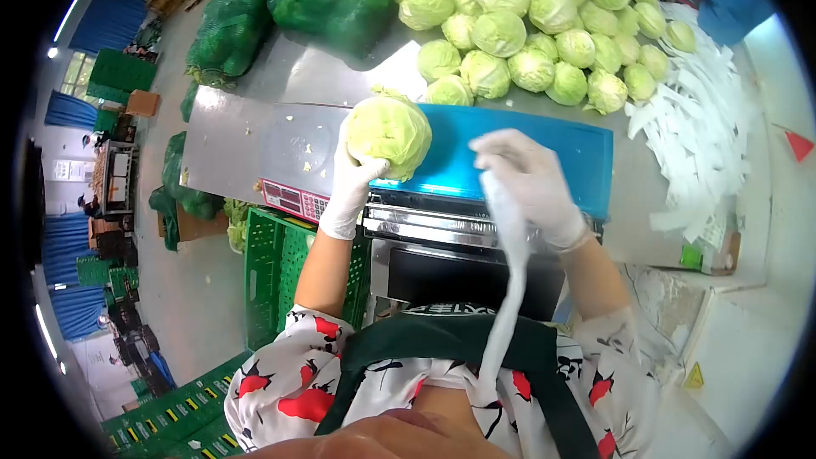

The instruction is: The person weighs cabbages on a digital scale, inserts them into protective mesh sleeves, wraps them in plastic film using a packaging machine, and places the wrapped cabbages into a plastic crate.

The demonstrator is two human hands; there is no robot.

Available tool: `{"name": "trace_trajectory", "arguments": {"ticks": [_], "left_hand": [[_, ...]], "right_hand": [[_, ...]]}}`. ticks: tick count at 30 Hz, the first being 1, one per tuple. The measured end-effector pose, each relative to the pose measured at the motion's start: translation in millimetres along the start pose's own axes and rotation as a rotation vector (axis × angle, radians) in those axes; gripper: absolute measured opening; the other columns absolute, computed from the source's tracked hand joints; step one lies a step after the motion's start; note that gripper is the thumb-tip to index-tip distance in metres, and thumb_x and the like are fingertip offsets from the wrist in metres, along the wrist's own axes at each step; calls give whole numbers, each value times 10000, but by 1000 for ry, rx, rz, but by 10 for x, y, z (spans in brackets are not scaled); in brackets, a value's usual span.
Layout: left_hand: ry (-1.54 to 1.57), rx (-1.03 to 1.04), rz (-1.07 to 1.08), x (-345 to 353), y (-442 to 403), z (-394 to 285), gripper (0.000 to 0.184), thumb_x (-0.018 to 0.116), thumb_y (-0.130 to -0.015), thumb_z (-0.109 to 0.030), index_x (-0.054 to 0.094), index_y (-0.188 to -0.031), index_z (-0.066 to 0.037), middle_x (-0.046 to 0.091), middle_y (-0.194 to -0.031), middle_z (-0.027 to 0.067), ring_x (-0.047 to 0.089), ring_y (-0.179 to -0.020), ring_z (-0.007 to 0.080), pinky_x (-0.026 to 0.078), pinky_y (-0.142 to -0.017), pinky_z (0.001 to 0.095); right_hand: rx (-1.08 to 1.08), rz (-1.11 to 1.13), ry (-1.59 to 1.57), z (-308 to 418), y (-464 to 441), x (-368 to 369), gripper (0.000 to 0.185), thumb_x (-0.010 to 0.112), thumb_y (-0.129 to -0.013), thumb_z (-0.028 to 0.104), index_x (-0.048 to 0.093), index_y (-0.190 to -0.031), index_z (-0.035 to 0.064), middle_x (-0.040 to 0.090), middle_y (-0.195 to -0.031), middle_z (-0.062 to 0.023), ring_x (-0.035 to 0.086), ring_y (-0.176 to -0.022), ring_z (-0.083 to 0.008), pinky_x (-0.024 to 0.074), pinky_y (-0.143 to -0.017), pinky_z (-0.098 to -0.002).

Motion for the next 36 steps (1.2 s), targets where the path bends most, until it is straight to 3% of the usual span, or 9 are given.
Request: {"name": "trace_trajectory", "arguments": {"ticks": [4,7,13,14,17,22,29,30,36], "left_hand": [[-54,65,-3,44,192,-112,1012,913,-620,-187,315,-1420,-22,495,-1343,143,524,-1248,241,450,-1053,384],[-151,115,-7,149,288,-236,1090,943,-597,-225,266,-1425,-11,475,-1350,162,525,-1244,253,460,-1040,380],[-484,224,-16,339,394,-320,1143,959,-561,-318,267,-1413,5,499,-1316,205,547,-1218,280,468,-1022,392],[-479,215,-8,380,404,-316,1153,959,-555,-332,266,-1411,12,501,-1308,214,553,-1208,288,470,-1019,395],[-538,247,21,526,441,-362,1153,959,-554,-328,268,-1410,18,503,-1309,214,557,-1202,291,472,-1016,396],[-570,284,51,675,466,-325,1148,955,-553,-329,275,-1413,10,512,-1309,217,562,-1196,291,470,-1021,396],[-337,148,159,772,503,-95,1138,950,-552,-326,278,-1407,8,504,-1319,219,558,-1211,300,467,-1034,399],[-374,148,157,784,515,-99,1137,949,-553,-325,278,-1408,8,504,-1319,220,558,-1212,304,468,-1033,401],[-519,200,171,835,550,-140,1131,942,-562,-315,271,-1414,8,502,-1315,227,553,-1215,317,467,-1034,405]], "right_hand": [[-365,-114,454,465,43,493,445,839,-758,148,653,-1155,74,629,-907,-30,580,-649,-84,489,-614,-226],[-556,-174,702,551,99,682,478,844,-733,285,649,-1133,112,644,-952,-53,625,-618,-180,522,-587,-277],[-845,-194,1260,713,432,854,283,749,-772,237,687,-1005,89,635,-958,-66,616,-722,-151,430,-433,-295],[-843,-202,1287,674,466,850,237,715,-773,209,697,-968,75,625,-940,-76,597,-756,-150,357,-395,-285],[-825,-232,1417,637,581,817,253,717,-776,218,696,-974,61,615,-905,-62,584,-694,-131,349,-404,-284],[-717,-237,1431,444,721,694,277,731,-734,78,679,-1005,47,662,-892,-78,609,-611,-141,435,-454,-262],[-672,-293,1201,563,820,462,262,737,-730,66,682,-985,80,653,-921,-54,613,-632,-138,438,-458,-258],[-791,-200,1352,567,860,524,270,733,-777,92,671,-1038,66,639,-844,-38,603,-601,-162,444,-459,-269],[-465,-300,1116,483,813,362,331,742,-764,134,651,-1072,52,586,-812,-41,589,-597,-170,443,-450,-292]]}}
Point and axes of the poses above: each hand's wrist, its own y-axis away from the middle knuckle, its own x-axis out of the palm, z = x × y, the point moved 7 cm from there along -y, towards the middle knuckle
